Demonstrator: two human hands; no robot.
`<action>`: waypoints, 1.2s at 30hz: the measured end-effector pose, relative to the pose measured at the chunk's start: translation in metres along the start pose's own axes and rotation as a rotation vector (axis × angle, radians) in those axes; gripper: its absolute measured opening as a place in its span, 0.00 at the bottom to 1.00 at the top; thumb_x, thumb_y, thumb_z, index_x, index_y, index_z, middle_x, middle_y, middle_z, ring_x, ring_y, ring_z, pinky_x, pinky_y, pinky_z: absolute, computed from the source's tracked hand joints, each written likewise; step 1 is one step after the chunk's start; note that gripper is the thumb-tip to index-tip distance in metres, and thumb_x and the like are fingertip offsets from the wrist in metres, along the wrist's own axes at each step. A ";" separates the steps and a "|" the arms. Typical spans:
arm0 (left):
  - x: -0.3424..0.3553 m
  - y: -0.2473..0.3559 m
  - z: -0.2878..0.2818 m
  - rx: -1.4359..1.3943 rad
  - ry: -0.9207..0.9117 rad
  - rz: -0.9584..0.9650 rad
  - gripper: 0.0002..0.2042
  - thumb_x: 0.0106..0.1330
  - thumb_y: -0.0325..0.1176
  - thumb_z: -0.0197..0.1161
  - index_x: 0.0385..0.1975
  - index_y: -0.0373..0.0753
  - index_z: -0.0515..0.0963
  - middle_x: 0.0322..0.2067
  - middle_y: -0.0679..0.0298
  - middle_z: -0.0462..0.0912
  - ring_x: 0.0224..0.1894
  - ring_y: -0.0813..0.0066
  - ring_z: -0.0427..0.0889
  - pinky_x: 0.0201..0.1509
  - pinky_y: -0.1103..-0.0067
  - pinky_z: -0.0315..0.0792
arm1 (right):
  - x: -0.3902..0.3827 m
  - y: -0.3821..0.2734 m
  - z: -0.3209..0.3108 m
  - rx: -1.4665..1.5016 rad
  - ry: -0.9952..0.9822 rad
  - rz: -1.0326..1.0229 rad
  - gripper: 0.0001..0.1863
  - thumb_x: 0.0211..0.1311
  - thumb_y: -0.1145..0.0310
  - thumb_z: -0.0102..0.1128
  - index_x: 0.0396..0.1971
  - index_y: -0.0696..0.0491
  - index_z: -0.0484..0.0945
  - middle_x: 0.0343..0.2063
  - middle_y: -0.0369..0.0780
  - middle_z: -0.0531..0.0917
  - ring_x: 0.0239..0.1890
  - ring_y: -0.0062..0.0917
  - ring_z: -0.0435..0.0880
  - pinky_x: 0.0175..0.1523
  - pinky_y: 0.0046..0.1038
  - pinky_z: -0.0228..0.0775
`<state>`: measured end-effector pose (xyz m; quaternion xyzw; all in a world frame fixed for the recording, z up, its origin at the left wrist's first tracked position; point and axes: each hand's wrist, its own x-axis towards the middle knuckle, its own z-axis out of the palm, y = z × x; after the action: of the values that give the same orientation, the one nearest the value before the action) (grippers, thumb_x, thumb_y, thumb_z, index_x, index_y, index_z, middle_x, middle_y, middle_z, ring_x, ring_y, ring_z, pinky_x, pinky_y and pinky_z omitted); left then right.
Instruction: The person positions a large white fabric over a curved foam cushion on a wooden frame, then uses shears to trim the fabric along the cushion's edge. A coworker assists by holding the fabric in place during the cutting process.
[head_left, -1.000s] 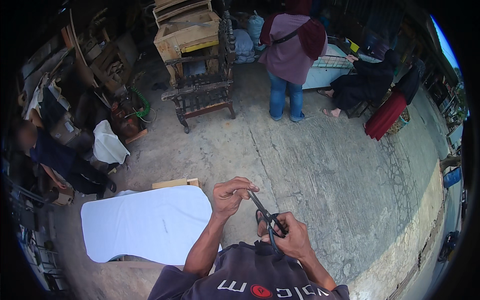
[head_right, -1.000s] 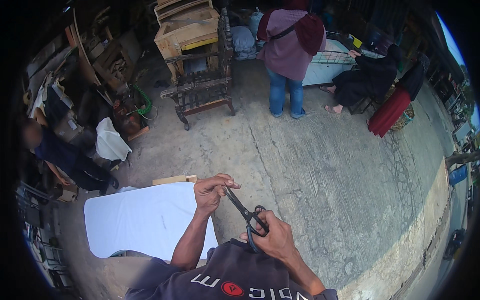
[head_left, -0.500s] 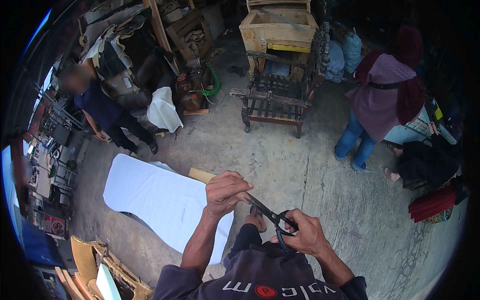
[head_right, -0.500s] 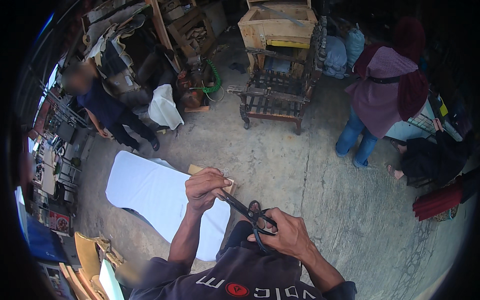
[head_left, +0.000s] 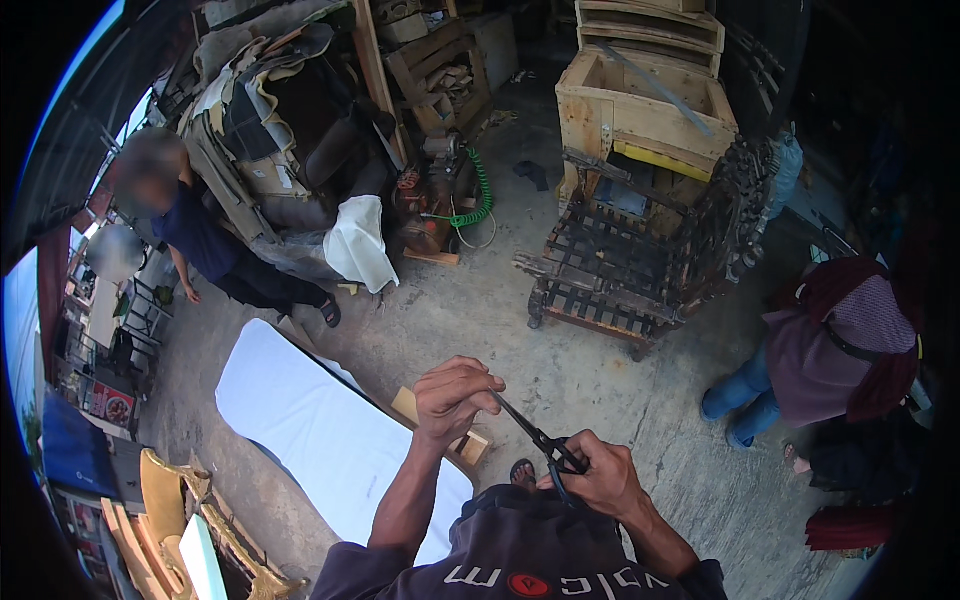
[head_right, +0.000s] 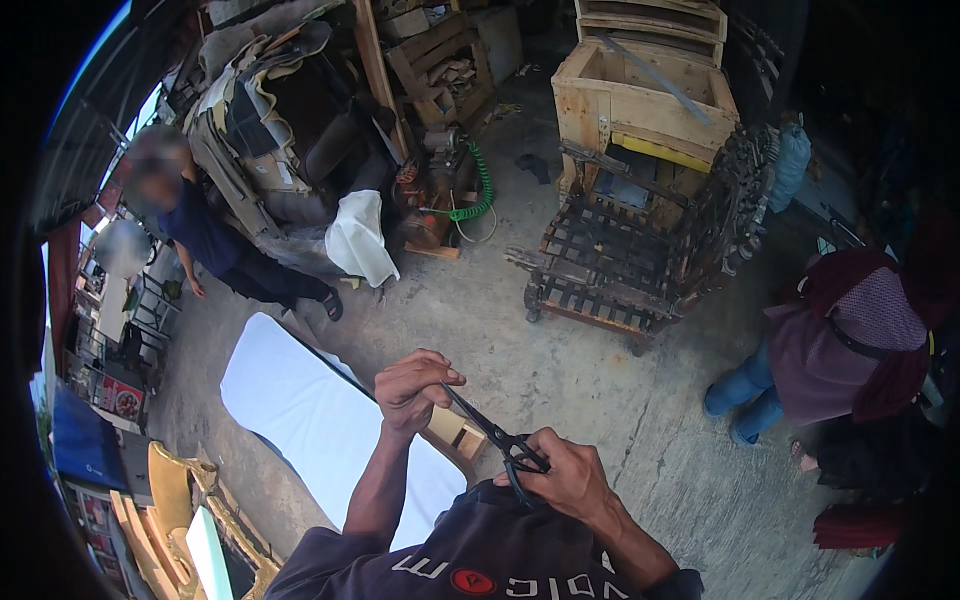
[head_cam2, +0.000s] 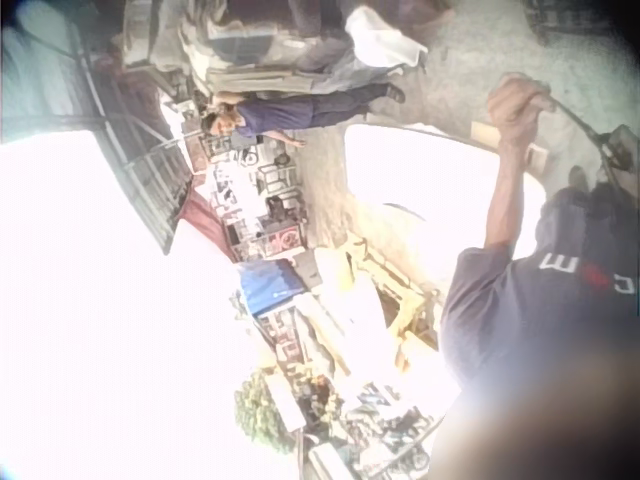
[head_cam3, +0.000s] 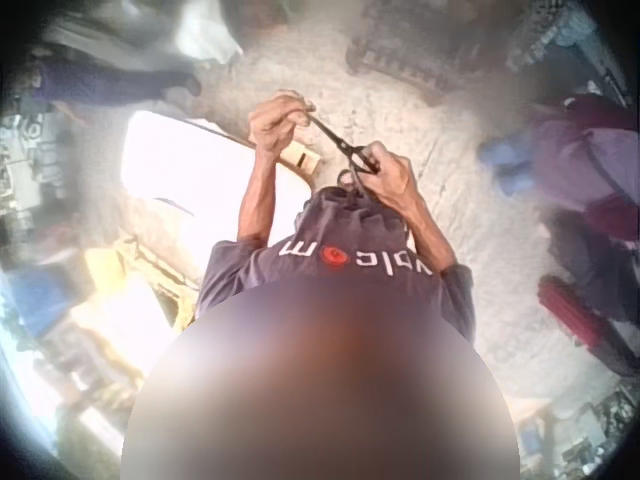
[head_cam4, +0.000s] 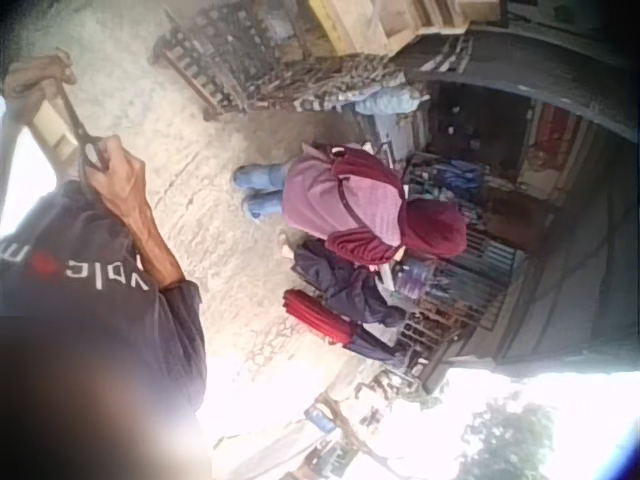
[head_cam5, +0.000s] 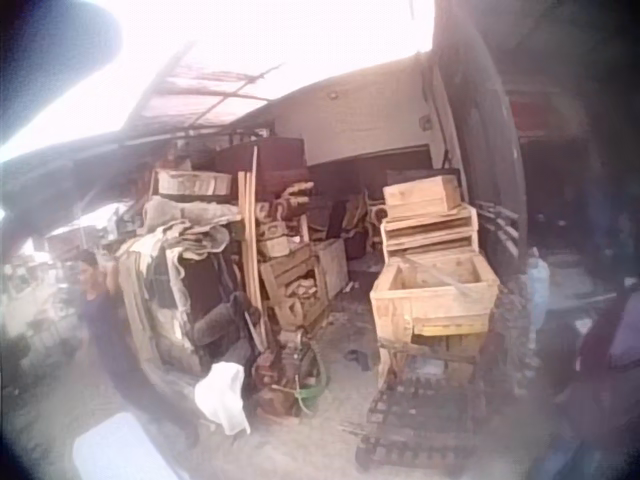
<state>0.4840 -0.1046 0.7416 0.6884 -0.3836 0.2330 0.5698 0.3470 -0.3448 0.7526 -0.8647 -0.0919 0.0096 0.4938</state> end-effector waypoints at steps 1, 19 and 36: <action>0.013 -0.014 0.003 -0.010 0.025 -0.013 0.19 0.59 0.47 0.74 0.34 0.34 0.88 0.26 0.61 0.90 0.29 0.67 0.88 0.44 0.68 0.81 | 0.020 0.005 -0.005 0.065 -0.007 0.044 0.27 0.49 0.54 0.85 0.35 0.57 0.77 0.21 0.36 0.83 0.23 0.23 0.86 0.28 0.26 0.78; -0.254 -0.276 -0.017 0.006 0.692 -2.310 0.13 0.75 0.32 0.60 0.53 0.31 0.79 0.36 0.53 0.87 0.32 0.67 0.88 0.39 0.76 0.83 | 0.441 0.163 -0.087 -0.204 -0.112 0.080 0.32 0.55 0.44 0.79 0.38 0.57 0.75 0.21 0.46 0.83 0.24 0.43 0.87 0.31 0.40 0.75; 0.128 -0.779 -0.321 0.216 0.312 -1.625 0.12 0.76 0.38 0.58 0.45 0.35 0.79 0.30 0.60 0.85 0.26 0.72 0.84 0.25 0.75 0.77 | 0.726 0.457 0.123 -0.178 -0.620 1.063 0.39 0.57 0.26 0.61 0.22 0.54 0.89 0.35 0.50 0.90 0.42 0.43 0.91 0.46 0.40 0.81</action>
<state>1.2161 0.2152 0.4448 0.7615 0.3403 -0.1225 0.5379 1.1159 -0.3439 0.3520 -0.7870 0.2117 0.4972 0.2978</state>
